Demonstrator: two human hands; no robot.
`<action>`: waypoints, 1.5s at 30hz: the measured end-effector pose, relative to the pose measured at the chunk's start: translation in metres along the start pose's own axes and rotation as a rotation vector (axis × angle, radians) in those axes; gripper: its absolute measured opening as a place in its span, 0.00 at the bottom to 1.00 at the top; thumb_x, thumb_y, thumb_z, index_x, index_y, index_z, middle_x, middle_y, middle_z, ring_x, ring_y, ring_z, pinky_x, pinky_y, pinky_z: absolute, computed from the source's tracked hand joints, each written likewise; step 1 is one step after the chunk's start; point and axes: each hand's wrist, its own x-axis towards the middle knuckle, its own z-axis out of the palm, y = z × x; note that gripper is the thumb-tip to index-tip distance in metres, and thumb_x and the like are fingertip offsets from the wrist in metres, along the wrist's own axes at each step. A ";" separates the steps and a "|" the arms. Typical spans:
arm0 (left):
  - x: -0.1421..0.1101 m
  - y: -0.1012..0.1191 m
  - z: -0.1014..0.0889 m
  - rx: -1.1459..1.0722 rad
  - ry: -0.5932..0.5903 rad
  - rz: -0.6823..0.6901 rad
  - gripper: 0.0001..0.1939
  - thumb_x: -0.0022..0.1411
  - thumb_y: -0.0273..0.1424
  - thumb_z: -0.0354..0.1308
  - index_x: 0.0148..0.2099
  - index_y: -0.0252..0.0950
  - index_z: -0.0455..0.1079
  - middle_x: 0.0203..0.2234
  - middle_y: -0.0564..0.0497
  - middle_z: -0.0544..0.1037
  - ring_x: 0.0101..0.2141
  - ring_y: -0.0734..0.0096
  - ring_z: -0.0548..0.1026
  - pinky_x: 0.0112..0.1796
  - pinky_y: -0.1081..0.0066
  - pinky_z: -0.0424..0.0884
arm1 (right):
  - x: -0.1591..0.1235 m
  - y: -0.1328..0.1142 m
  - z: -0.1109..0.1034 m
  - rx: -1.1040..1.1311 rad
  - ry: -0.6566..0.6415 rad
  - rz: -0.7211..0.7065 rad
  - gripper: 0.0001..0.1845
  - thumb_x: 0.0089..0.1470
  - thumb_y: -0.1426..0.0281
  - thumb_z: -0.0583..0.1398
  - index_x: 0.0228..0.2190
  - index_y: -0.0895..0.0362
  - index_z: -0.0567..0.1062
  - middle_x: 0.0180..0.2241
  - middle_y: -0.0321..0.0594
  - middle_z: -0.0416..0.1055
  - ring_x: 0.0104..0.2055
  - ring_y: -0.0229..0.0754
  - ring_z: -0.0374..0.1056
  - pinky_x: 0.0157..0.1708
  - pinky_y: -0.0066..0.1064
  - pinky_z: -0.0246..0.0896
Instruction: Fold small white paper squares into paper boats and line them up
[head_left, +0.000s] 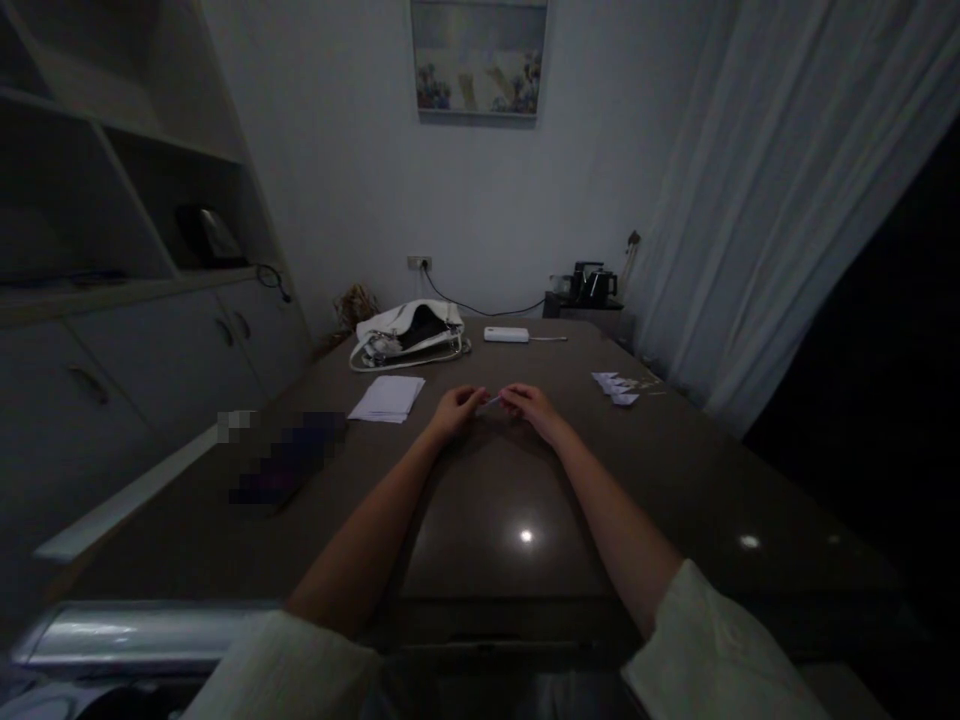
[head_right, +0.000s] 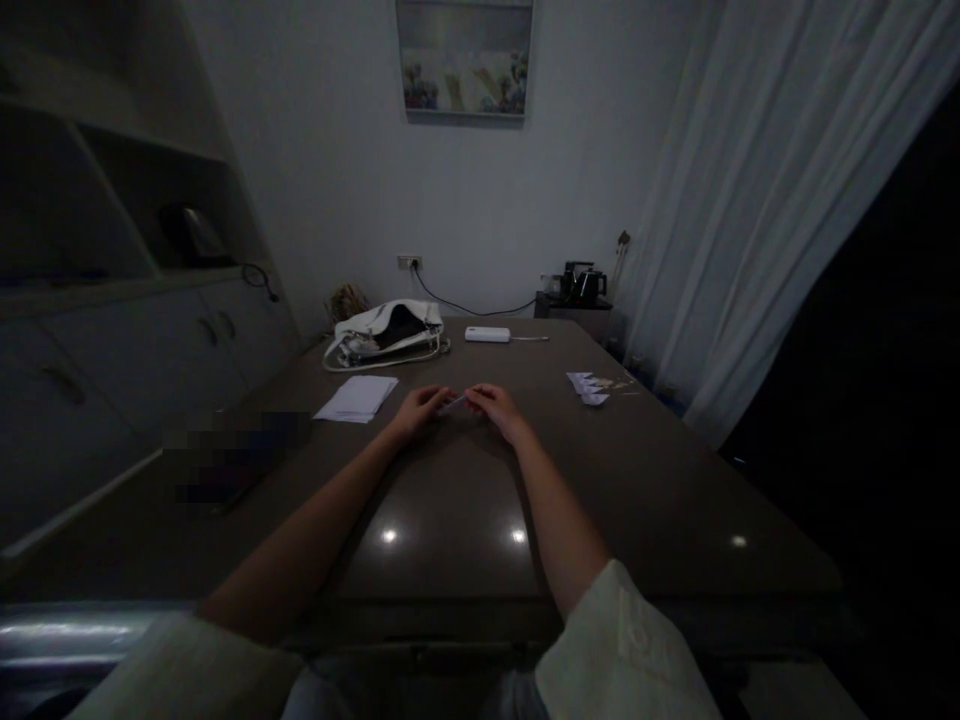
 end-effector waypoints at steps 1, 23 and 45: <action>-0.001 0.001 0.002 0.009 -0.074 0.017 0.23 0.56 0.46 0.51 0.37 0.29 0.71 0.30 0.46 0.76 0.31 0.67 0.72 0.32 0.73 0.65 | 0.000 0.001 0.002 0.003 -0.027 -0.013 0.13 0.41 0.61 0.62 0.26 0.59 0.74 0.23 0.33 0.68 0.24 0.31 0.61 0.24 0.23 0.52; -0.003 0.006 0.013 0.294 -0.145 0.143 0.24 0.59 0.44 0.46 0.44 0.31 0.71 0.34 0.46 0.77 0.32 0.68 0.72 0.32 0.74 0.65 | -0.003 -0.001 0.003 0.043 0.024 -0.034 0.12 0.40 0.63 0.63 0.27 0.59 0.74 0.24 0.34 0.69 0.24 0.32 0.61 0.24 0.23 0.53; -0.004 0.011 0.013 0.386 -0.087 0.134 0.24 0.60 0.44 0.44 0.41 0.31 0.72 0.29 0.48 0.76 0.28 0.70 0.71 0.29 0.74 0.63 | -0.005 -0.001 0.002 0.054 -0.012 -0.064 0.16 0.41 0.65 0.63 0.34 0.57 0.74 0.30 0.37 0.72 0.28 0.34 0.64 0.25 0.24 0.55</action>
